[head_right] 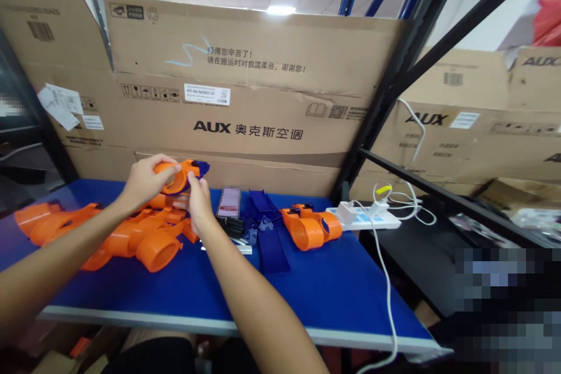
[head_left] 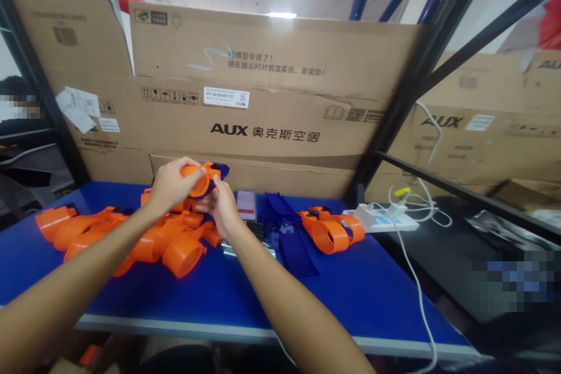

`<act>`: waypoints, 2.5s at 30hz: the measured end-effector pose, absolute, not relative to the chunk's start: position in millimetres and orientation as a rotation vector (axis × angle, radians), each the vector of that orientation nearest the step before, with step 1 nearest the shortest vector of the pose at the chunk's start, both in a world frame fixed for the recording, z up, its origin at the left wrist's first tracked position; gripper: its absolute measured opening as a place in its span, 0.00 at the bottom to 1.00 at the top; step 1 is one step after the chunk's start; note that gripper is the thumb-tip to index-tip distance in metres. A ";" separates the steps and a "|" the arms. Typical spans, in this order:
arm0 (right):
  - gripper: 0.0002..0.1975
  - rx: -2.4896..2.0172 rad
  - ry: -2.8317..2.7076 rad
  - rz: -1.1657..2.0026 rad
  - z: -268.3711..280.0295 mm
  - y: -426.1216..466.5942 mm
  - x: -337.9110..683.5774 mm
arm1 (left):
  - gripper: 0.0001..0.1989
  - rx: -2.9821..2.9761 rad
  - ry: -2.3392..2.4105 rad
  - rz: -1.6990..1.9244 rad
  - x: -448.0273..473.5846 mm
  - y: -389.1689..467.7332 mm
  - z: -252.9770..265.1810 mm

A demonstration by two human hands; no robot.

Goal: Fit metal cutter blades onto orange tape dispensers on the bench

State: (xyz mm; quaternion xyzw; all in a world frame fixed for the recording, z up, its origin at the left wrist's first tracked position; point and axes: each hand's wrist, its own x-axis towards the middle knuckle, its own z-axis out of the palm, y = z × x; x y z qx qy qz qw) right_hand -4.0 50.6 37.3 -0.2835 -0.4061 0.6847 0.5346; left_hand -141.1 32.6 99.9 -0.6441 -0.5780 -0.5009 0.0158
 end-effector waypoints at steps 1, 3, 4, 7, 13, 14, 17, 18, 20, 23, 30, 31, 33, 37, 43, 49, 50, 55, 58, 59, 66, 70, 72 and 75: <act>0.22 -0.672 -0.942 1.615 40.4 45.6 -3.0 | 0.17 -2.028 -1.795 -1.606 -134.2 28.2 97.3; 0.21 -0.718 -0.914 1.573 43.8 37.1 6.6 | 0.19 -2.142 -1.781 -1.788 -117.5 16.8 91.0; 0.20 -0.755 -0.921 1.560 44.3 33.5 15.8 | 0.21 -2.233 -1.749 -1.935 -107.9 10.0 86.9; 0.20 -0.823 -0.995 1.533 42.8 23.4 57.8 | 0.22 -2.408 -1.624 -2.327 -75.2 -12.4 71.1; 0.20 -0.905 -1.037 1.672 39.4 -1.6 144.5 | 0.13 -2.927 -1.559 -2.123 -10.2 -58.6 44.8; 0.18 -0.972 -1.049 1.612 39.4 -5.0 154.4 | 0.12 -2.998 -1.496 -2.118 -2.2 -63.5 42.2; 0.17 -1.118 -1.080 1.364 39.8 -10.6 176.1 | 0.15 -2.952 -1.469 -2.389 14.3 -66.4 31.5; 0.17 -1.153 -1.097 1.309 39.9 -11.3 180.6 | 0.17 -2.836 -1.538 -2.544 17.4 -63.7 26.5; 0.16 -1.207 -1.158 1.259 39.9 -12.3 185.1 | 0.22 -2.554 -1.704 -2.851 20.3 -55.4 15.4; 0.15 -1.231 -1.332 1.251 39.5 -14.4 179.8 | 0.26 -2.435 -1.766 -3.173 17.4 -44.9 1.7; 0.15 -1.211 -1.623 1.399 28.2 -18.0 148.8 | 0.22 -2.165 -1.872 -3.437 -2.0 -33.6 -10.6; 0.16 -1.221 -1.628 1.431 24.6 -17.7 146.8 | 0.21 -2.116 -1.887 -3.497 -3.9 -31.5 -11.6; 0.16 -1.240 -1.649 1.421 17.7 -17.0 145.1 | 0.21 -2.013 -1.939 -3.600 -6.4 -27.9 -13.2; 0.16 -1.240 -1.711 1.211 12.1 -16.8 146.3 | 0.23 -1.741 -2.107 -3.610 -7.3 -26.1 -14.9; 0.12 -1.229 -1.795 0.953 16.6 -19.6 143.9 | 0.19 -1.750 -2.153 -3.560 -8.5 -27.8 -20.5; 0.08 -1.244 -1.805 0.929 15.4 -22.7 140.9 | 0.18 -2.034 -2.066 -3.381 -11.9 -26.0 -17.9; 0.08 -1.243 -1.804 0.932 15.0 -23.0 140.9 | 0.18 -2.093 -2.035 -3.363 -12.1 -26.0 -17.2; 0.09 -1.242 -1.819 0.932 13.7 -23.0 141.4 | 0.18 -2.101 -2.060 -3.340 -11.5 -29.0 -17.5; 0.09 -1.239 -1.834 0.913 14.3 -23.2 142.5 | 0.18 -2.028 -2.106 -3.356 -11.2 -30.8 -19.4; 0.09 -1.239 -1.835 0.905 14.7 -23.5 142.8 | 0.18 -2.008 -2.122 -3.363 -11.2 -31.0 -20.0; 0.10 -1.252 -1.831 0.852 14.5 -25.2 142.0 | 0.17 -1.872 -2.210 -3.418 -11.4 -29.5 -19.8; 0.10 -1.270 -1.860 0.843 13.5 -23.7 142.3 | 0.16 -1.844 -2.231 -3.419 -11.2 -27.0 -17.1; 0.09 -1.282 -1.872 0.845 14.2 -23.1 142.5 | 0.15 -1.891 -2.223 -3.399 -11.2 -26.0 -16.7; 0.09 -1.287 -1.881 0.842 15.8 -23.6 142.5 | 0.16 -1.958 -2.196 -3.374 -11.3 -26.4 -16.8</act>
